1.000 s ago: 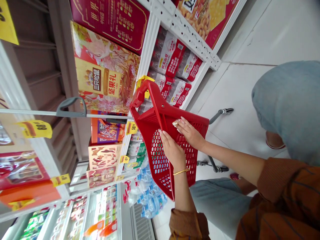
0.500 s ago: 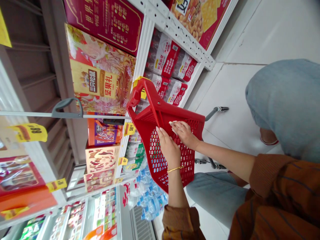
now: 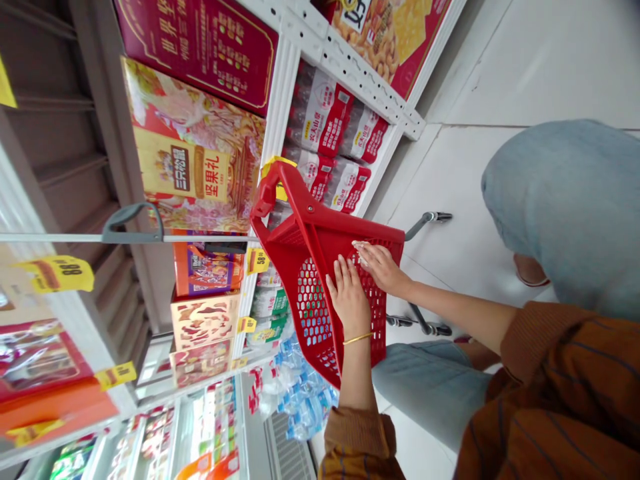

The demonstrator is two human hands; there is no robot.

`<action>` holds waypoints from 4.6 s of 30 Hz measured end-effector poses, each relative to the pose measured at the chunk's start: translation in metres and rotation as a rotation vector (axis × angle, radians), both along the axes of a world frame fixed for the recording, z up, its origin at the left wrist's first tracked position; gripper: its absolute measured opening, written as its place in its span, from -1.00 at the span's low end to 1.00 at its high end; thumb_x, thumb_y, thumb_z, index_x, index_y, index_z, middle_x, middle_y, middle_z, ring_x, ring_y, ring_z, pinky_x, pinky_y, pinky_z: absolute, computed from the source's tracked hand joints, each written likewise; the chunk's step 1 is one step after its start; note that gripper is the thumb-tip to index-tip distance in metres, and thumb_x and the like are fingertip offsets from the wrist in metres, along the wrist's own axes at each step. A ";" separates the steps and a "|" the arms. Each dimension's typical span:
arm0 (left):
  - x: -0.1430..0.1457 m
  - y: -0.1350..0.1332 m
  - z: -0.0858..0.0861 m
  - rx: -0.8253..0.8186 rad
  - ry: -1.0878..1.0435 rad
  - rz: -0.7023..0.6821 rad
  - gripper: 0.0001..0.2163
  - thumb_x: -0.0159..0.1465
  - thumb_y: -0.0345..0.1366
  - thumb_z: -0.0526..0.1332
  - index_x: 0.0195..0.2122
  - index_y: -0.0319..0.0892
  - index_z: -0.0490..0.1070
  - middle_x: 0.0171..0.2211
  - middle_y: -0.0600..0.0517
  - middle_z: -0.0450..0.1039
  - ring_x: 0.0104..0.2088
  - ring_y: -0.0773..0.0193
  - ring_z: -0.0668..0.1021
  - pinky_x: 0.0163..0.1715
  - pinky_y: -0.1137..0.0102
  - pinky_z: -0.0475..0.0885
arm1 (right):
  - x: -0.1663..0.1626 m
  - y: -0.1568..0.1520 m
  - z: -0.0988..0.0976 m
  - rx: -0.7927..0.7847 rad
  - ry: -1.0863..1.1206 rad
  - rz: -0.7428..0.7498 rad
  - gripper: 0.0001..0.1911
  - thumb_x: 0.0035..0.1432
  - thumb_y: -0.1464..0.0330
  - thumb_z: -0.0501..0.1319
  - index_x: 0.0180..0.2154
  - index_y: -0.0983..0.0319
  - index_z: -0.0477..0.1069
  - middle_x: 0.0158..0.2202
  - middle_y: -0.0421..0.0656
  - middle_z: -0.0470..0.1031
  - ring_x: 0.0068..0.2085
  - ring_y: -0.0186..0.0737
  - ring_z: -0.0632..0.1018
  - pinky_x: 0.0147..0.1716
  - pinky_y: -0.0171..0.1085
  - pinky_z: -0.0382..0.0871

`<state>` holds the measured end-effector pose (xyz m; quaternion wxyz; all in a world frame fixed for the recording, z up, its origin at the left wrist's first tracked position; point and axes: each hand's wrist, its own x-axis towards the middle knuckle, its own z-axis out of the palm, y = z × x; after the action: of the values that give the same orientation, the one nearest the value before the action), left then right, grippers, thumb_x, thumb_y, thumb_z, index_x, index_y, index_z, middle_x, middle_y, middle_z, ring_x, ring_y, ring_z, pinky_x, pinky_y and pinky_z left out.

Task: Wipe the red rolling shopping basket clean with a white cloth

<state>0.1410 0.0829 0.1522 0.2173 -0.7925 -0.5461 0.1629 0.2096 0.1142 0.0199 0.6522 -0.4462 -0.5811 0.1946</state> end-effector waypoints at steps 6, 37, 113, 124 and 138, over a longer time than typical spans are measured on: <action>-0.002 0.001 -0.013 -0.001 -0.012 0.024 -0.49 0.31 -0.50 -0.07 0.30 -0.19 0.07 0.31 -0.12 0.07 0.34 0.12 0.08 0.31 -0.02 -0.05 | -0.007 0.008 0.003 0.054 -0.019 -0.037 -0.44 0.36 0.43 -0.06 0.33 0.24 -0.12 0.27 0.03 0.22 0.27 -0.12 0.25 0.17 0.02 0.23; -0.006 0.003 -0.022 -0.030 -0.120 0.006 -0.45 0.25 -0.57 -0.07 0.30 -0.31 0.05 0.31 -0.20 0.05 0.35 0.11 0.03 0.30 0.06 0.08 | -0.004 0.006 0.003 -0.072 0.154 0.011 -0.57 0.35 0.34 -0.04 0.21 0.21 0.19 0.10 0.02 0.35 0.14 -0.09 0.37 0.13 0.01 0.32; -0.009 0.003 -0.013 -0.175 0.249 -0.049 -0.47 0.31 -0.43 -0.05 0.32 -0.23 -0.03 0.36 -0.06 -0.09 0.35 0.23 0.05 0.34 0.06 -0.16 | -0.005 -0.006 -0.036 -0.131 0.068 0.059 -0.40 0.23 0.31 0.11 0.26 0.20 0.04 0.29 0.07 0.05 0.32 0.13 0.06 0.21 0.26 0.08; -0.011 0.003 -0.011 -0.209 0.241 -0.041 -0.47 0.31 -0.43 -0.05 0.33 -0.28 -0.04 0.37 -0.05 -0.12 0.36 0.24 0.00 0.35 0.14 -0.18 | -0.037 -0.008 -0.063 0.013 0.043 0.194 -0.36 0.32 0.52 -0.04 0.34 0.16 -0.22 0.35 0.02 0.00 0.38 -0.07 -0.16 0.25 0.20 0.11; -0.013 -0.001 -0.011 -0.212 0.266 -0.062 -0.48 0.31 -0.45 -0.07 0.31 -0.29 0.00 0.37 -0.06 -0.12 0.36 0.22 0.00 0.35 0.14 -0.15 | -0.035 -0.047 -0.073 0.134 -0.094 0.329 -0.36 0.31 0.54 -0.01 0.34 0.25 -0.20 0.32 0.04 0.09 0.38 -0.09 -0.14 0.26 0.05 0.20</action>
<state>0.1278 0.0822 0.1415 0.2077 -0.7990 -0.4674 0.3161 0.1742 0.0667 -0.0531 0.6120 -0.3095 -0.6876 0.2385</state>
